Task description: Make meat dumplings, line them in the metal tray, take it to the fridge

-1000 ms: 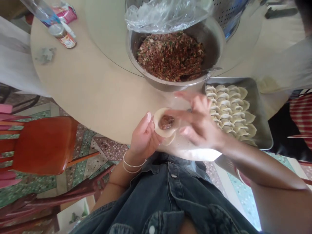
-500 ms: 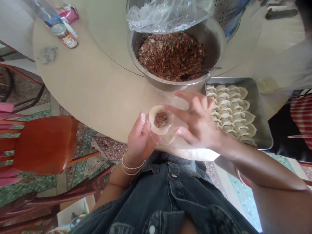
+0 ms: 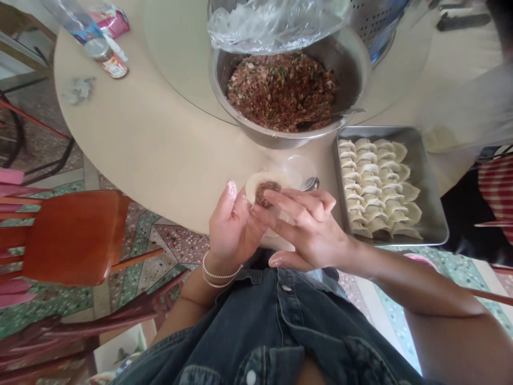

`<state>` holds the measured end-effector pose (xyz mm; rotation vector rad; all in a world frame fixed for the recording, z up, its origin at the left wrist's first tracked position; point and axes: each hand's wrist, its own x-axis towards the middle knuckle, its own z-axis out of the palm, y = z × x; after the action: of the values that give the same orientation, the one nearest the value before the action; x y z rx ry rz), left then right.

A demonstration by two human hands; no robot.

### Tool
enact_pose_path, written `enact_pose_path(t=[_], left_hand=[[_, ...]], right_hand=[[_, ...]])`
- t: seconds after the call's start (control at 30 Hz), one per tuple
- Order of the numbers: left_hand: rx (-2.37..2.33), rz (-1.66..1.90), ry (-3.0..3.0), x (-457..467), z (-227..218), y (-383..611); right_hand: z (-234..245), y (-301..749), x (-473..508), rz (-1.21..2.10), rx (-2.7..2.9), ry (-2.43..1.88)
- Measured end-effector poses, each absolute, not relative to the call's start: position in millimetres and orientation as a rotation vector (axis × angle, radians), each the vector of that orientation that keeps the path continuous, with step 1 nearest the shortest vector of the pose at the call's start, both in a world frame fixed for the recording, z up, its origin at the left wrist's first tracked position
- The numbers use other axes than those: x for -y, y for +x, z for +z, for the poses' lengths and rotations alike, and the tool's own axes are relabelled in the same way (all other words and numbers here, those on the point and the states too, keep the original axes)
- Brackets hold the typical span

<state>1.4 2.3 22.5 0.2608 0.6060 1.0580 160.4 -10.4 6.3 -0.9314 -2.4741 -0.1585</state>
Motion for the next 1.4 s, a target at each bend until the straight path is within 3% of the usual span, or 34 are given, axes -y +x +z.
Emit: enact_pose_path(t=[0.7,1.17,1.4], left_hand=[[-0.582,0.989,0.311,-6.9,26.3,-4.0],[-0.508,0.821,0.294,-0.4,26.2,1.2],[-0.527,0.823,0.344,5.3,17.6,4.5]], right_hand=[[2.2,182.3,9.0,-0.127,2.373,-0.983],[-8.5,196.8,10.2,-0.36,2.206,-0.886],[0.8,194.5,12.6,-0.194,2.1,-0.994]])
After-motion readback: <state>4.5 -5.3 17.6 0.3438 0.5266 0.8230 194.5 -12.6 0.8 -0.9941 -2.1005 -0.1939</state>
